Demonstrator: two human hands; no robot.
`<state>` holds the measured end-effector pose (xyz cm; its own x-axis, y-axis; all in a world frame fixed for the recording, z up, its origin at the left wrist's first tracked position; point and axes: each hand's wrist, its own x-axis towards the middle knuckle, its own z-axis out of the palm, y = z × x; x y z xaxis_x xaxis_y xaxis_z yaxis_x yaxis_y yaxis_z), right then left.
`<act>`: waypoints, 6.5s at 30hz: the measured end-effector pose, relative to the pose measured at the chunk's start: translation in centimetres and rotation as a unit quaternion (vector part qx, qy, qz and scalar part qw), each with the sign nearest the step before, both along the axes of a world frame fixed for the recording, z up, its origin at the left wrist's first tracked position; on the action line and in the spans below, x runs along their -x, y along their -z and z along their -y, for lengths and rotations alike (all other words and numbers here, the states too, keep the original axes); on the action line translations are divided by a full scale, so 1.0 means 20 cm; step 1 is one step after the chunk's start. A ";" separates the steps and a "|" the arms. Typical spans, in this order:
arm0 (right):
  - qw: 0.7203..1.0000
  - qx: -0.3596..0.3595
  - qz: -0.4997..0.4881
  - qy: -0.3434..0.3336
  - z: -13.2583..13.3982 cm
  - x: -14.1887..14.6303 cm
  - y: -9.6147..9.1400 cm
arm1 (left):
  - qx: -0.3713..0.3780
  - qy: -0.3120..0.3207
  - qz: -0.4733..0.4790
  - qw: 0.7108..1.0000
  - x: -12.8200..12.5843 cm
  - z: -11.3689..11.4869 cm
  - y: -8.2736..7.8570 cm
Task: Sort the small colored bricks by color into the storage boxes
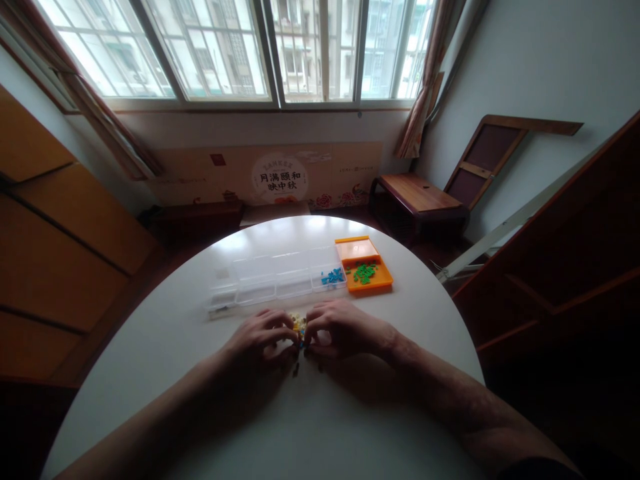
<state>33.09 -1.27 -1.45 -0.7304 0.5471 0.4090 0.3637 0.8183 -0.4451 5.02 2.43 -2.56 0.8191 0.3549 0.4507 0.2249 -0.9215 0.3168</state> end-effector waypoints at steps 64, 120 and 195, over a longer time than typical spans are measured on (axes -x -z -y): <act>0.998 -0.015 0.015 0.056 0.00 0.06 0.09 | -0.029 -0.004 0.045 0.999 0.00 0.02 -0.01; 0.944 -0.096 -0.100 0.300 -0.10 -0.04 0.09 | -0.038 0.000 0.021 0.999 0.00 0.02 -0.01; 0.948 -0.106 -0.149 0.261 -0.09 -0.02 0.06 | -0.011 -0.052 0.061 0.997 0.00 0.00 0.00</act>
